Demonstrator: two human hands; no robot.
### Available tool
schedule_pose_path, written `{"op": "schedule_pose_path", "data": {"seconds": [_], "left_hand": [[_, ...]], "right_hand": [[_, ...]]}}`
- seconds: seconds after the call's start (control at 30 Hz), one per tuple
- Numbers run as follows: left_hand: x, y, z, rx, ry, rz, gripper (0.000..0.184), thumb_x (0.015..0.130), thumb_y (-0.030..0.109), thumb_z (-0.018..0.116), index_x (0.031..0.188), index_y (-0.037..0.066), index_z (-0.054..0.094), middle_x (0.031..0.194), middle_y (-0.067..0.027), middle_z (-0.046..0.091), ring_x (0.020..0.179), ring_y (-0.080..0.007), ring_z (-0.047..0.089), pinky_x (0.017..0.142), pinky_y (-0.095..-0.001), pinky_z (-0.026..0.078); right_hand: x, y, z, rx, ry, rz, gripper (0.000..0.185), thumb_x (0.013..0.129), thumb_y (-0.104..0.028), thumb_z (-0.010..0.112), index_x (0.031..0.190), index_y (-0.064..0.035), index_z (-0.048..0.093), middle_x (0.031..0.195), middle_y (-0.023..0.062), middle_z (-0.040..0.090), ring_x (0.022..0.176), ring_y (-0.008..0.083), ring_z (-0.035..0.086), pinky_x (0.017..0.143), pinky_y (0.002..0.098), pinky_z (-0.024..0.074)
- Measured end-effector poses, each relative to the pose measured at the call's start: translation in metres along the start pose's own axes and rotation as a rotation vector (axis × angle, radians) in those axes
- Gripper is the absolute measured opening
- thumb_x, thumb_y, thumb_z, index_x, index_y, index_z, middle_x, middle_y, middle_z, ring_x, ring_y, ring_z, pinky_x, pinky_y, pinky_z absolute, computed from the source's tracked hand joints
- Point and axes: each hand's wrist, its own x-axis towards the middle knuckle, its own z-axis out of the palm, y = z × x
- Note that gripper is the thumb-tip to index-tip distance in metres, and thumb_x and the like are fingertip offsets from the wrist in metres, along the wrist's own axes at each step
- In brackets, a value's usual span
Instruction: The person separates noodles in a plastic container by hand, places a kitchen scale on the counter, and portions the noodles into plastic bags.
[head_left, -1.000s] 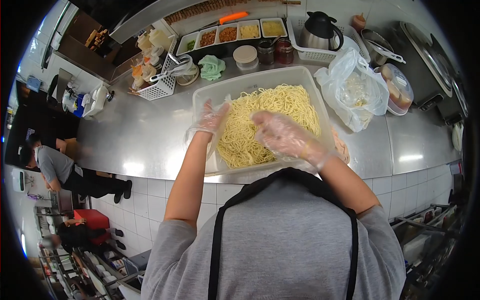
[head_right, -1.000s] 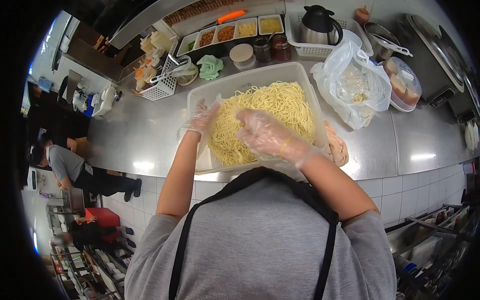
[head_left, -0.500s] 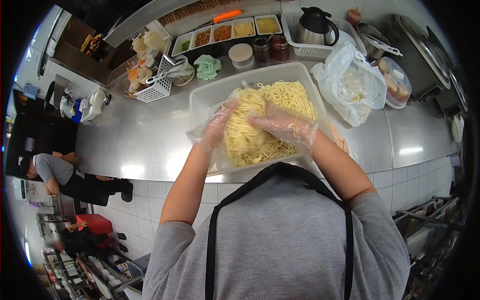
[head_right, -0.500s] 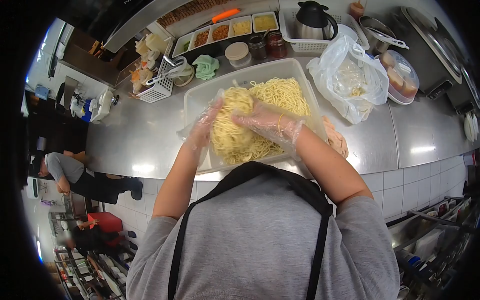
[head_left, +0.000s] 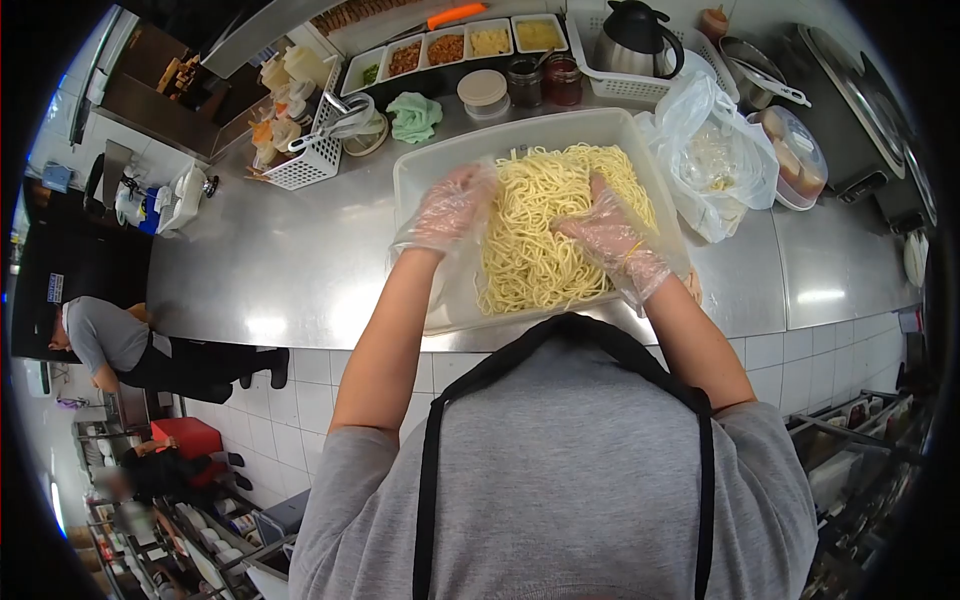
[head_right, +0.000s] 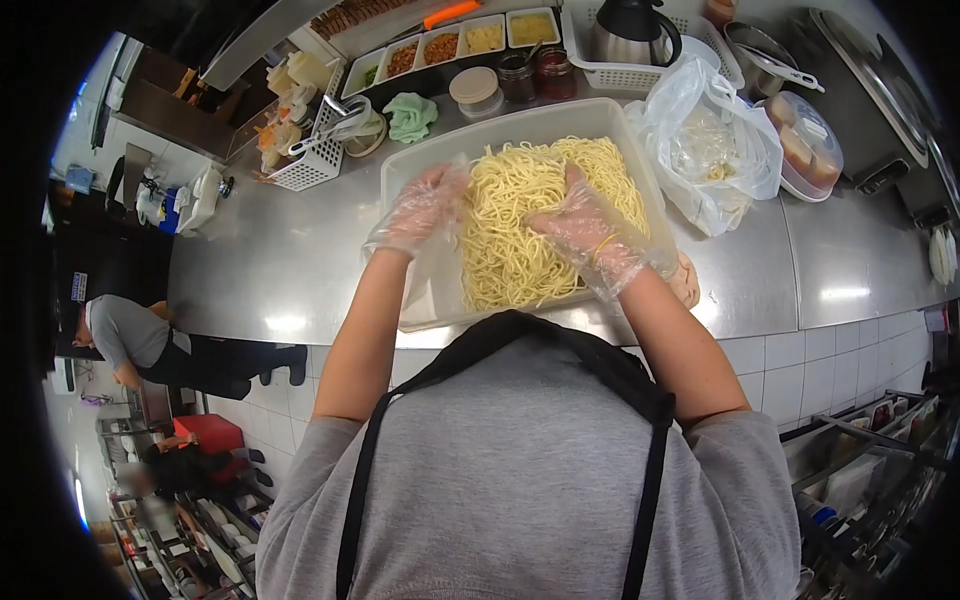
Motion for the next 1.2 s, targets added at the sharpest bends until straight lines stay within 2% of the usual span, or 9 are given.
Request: {"op": "schedule_pose_path", "data": {"seconds": [0.07, 0.13, 0.27, 0.33, 0.43, 0.63, 0.9, 1.03, 1.2], "left_hand": [[0.01, -0.013, 0.0, 0.324, 0.143, -0.025, 0.061, 0.086, 0.034, 0.056, 0.134, 0.002, 0.037, 0.126, -0.0164, 0.05, 0.108, -0.0269, 0.053, 0.083, -0.0375, 0.048], [0.015, -0.028, 0.005, 0.355, 0.007, -0.187, 0.063, 0.089, 0.05, 0.043, 0.13, 0.001, 0.042, 0.127, -0.0127, 0.05, 0.108, -0.023, 0.053, 0.09, -0.0341, 0.043], [0.028, -0.043, 0.026, 0.213, -0.154, -0.141, 0.056, 0.091, 0.045, 0.041, 0.13, 0.005, 0.043, 0.128, -0.0147, 0.05, 0.113, -0.0261, 0.051, 0.086, -0.0355, 0.046], [0.011, -0.015, 0.042, -0.617, -0.045, -0.422, 0.056, 0.093, 0.05, 0.036, 0.127, 0.007, 0.048, 0.127, -0.0102, 0.051, 0.114, -0.0234, 0.051, 0.094, -0.0371, 0.043], [0.013, -0.03, 0.043, -0.911, -0.118, -0.137, 0.052, 0.094, 0.048, 0.037, 0.126, 0.008, 0.048, 0.125, -0.0105, 0.053, 0.11, -0.0242, 0.055, 0.093, -0.0384, 0.046], [0.02, -0.025, 0.022, -1.25, -0.342, -0.171, 0.049, 0.093, 0.039, 0.047, 0.127, 0.004, 0.045, 0.119, -0.0114, 0.057, 0.106, -0.0226, 0.057, 0.093, -0.0366, 0.047], [0.022, -0.044, 0.01, -1.026, -0.2, -0.108, 0.041, 0.092, 0.024, 0.051, 0.124, -0.001, 0.046, 0.115, -0.0144, 0.058, 0.099, -0.024, 0.061, 0.084, -0.0366, 0.053], [0.019, -0.029, 0.005, -0.885, -0.09, -0.164, 0.04, 0.086, 0.006, 0.055, 0.124, -0.001, 0.043, 0.11, -0.0129, 0.058, 0.094, -0.022, 0.062, 0.078, -0.0313, 0.055], [-0.002, -0.018, -0.009, -0.866, 0.107, -0.065, 0.057, 0.078, 0.002, 0.064, 0.127, -0.003, 0.037, 0.111, -0.0132, 0.057, 0.102, -0.0218, 0.058, 0.083, -0.031, 0.051]], "right_hand": [[0.017, 0.023, -0.006, -0.333, 0.013, -0.132, 0.097, 0.07, -0.019, 0.075, 0.139, 0.0104, 0.013, 0.129, 0.0196, 0.044, 0.114, 0.0217, 0.048, 0.091, 0.0268, 0.0429], [0.014, 0.013, -0.006, -0.22, -0.02, -0.067, 0.095, 0.072, -0.02, 0.074, 0.139, 0.0094, 0.013, 0.13, 0.0196, 0.044, 0.115, 0.0217, 0.047, 0.092, 0.0272, 0.0419], [0.029, 0.036, -0.013, -0.063, -0.067, -0.016, 0.087, 0.075, -0.022, 0.069, 0.138, 0.0095, 0.018, 0.132, 0.0242, 0.041, 0.12, 0.0292, 0.045, 0.1, 0.0306, 0.0351], [0.024, 0.024, -0.013, -0.084, -0.067, 0.002, 0.087, 0.076, -0.021, 0.069, 0.14, 0.0069, 0.015, 0.132, 0.0222, 0.042, 0.118, 0.0254, 0.046, 0.096, 0.0295, 0.0382], [0.02, 0.018, -0.016, 0.053, -0.099, 0.05, 0.084, 0.079, -0.017, 0.066, 0.141, 0.0032, 0.015, 0.129, 0.0196, 0.045, 0.114, 0.0212, 0.048, 0.092, 0.0282, 0.0422], [-0.003, -0.002, -0.011, 0.691, -0.117, 0.051, 0.062, 0.084, -0.007, 0.058, 0.137, -0.0023, 0.027, 0.119, 0.0163, 0.052, 0.109, 0.0204, 0.053, 0.092, 0.0314, 0.046], [0.006, 0.013, -0.009, 0.774, -0.102, -0.084, 0.043, 0.089, -0.009, 0.052, 0.13, -0.0076, 0.039, 0.115, 0.0136, 0.054, 0.104, 0.0196, 0.055, 0.089, 0.0313, 0.048], [0.014, 0.015, -0.01, 0.519, 0.049, -0.171, 0.041, 0.084, -0.004, 0.051, 0.124, -0.0114, 0.046, 0.112, 0.0091, 0.056, 0.101, 0.0161, 0.054, 0.087, 0.0267, 0.0434], [0.018, 0.019, -0.021, 0.126, 0.127, -0.24, 0.04, 0.083, 0.001, 0.046, 0.122, -0.0081, 0.046, 0.11, 0.0089, 0.056, 0.095, 0.0157, 0.055, 0.085, 0.0287, 0.0459]]}}
